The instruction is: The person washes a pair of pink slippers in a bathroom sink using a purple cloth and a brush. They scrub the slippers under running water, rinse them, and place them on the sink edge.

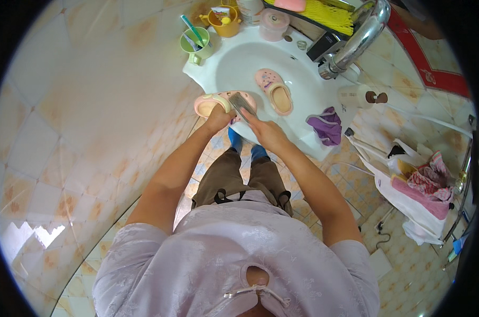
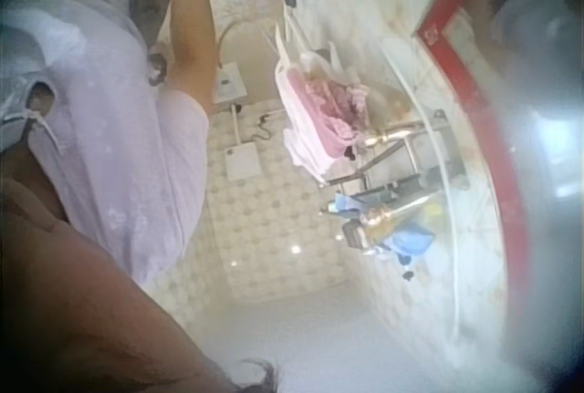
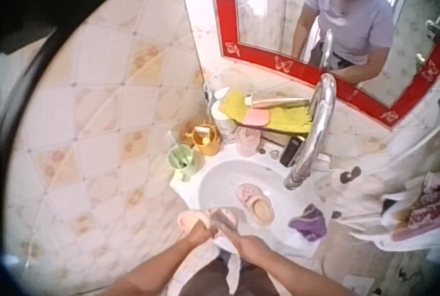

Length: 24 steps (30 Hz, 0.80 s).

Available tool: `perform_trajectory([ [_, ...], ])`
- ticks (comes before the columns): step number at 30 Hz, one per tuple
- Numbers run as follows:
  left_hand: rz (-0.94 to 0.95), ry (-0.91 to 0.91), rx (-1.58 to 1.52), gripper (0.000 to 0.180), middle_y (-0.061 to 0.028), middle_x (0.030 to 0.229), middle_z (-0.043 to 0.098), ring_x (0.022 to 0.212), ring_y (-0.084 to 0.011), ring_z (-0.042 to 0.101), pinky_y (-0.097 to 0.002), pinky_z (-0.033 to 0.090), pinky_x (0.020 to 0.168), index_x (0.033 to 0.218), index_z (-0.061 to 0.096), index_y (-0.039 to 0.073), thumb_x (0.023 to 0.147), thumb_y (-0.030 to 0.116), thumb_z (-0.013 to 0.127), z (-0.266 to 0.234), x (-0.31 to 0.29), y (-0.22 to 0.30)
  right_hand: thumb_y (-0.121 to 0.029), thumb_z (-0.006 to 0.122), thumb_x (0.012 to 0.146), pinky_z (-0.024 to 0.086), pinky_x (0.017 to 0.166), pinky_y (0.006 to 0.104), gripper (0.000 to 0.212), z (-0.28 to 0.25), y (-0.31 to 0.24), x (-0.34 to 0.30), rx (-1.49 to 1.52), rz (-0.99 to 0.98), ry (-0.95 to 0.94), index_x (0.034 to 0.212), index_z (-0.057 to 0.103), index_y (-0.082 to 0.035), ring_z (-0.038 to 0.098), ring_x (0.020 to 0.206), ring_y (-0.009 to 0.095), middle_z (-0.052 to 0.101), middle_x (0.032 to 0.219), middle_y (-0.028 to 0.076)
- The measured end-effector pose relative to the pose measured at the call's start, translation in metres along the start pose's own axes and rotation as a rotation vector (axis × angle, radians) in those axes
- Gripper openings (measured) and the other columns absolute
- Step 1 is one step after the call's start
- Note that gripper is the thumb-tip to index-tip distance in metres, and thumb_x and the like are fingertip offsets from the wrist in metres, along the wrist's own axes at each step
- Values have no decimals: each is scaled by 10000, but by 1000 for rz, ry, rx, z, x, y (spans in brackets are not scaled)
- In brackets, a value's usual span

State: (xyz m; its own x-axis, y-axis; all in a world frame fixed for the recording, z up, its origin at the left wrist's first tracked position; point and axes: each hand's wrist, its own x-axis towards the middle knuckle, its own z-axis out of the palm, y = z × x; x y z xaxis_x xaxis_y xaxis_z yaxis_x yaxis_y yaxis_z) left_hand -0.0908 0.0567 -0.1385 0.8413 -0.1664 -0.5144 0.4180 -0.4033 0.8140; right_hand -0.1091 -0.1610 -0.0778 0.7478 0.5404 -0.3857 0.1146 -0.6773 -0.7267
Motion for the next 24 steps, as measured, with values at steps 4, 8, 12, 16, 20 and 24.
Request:
perform_trajectory([
  [4, 92, 56, -26, 286, -130, 844, 658, 758, -243, 637, -363, 504, 673, 1055, 607, -10, 825, 160, 611, 5, -5, -5, -161, 499, 937, 484, 778, 470, 507, 3, -30, 72, -65, -239, 117, 1431, 410, -229, 613, 944, 402, 603, 1116, 261],
  [8, 98, 98, -8, 280, -125, 841, 660, 745, -225, 631, -353, 501, 668, 1025, 616, -18, 851, 201, 594, 3, -7, 0, -149, 491, 935, 495, 750, 456, 513, -38, -21, 55, -215, -274, 0, 1437, 404, -212, 628, 893, 401, 633, 1071, 238],
  [12, 11, 72, 10, 275, -120, 869, 665, 787, -206, 635, -348, 498, 694, 992, 632, -25, 851, 209, 605, 2, -9, 5, -152, 489, 935, 507, 722, 445, 514, -56, -14, 20, -291, -18, -164, 1437, 406, -225, 649, 827, 387, 659, 1037, 209],
  [16, 146, 69, 32, 270, -132, 891, 672, 817, -227, 641, -363, 501, 711, 1013, 635, -18, 837, 186, 618, 1, -7, 1, -128, 522, 884, 500, 806, 459, 630, -22, -54, 73, -298, -221, 55, 1474, 337, -252, 635, 936, 397, 651, 1046, 233],
  [20, 245, 81, 9, 304, -154, 951, 679, 876, -260, 649, -371, 513, 749, 1063, 624, -20, 787, 108, 624, 1, -6, -5, -159, 526, 897, 506, 794, 445, 619, -19, -56, 99, -278, -25, -138, 1479, 329, -226, 641, 905, 385, 640, 1078, 240],
  [24, 219, 72, 67, 383, -182, 1034, 674, 973, -295, 648, -389, 514, 816, 1121, 613, -5, 767, 128, 672, 6, -10, 6, -165, 587, 900, 504, 825, 366, 635, -44, 9, 48, -91, 23, 67, 1480, 330, -156, 630, 979, 317, 564, 1249, 224],
])
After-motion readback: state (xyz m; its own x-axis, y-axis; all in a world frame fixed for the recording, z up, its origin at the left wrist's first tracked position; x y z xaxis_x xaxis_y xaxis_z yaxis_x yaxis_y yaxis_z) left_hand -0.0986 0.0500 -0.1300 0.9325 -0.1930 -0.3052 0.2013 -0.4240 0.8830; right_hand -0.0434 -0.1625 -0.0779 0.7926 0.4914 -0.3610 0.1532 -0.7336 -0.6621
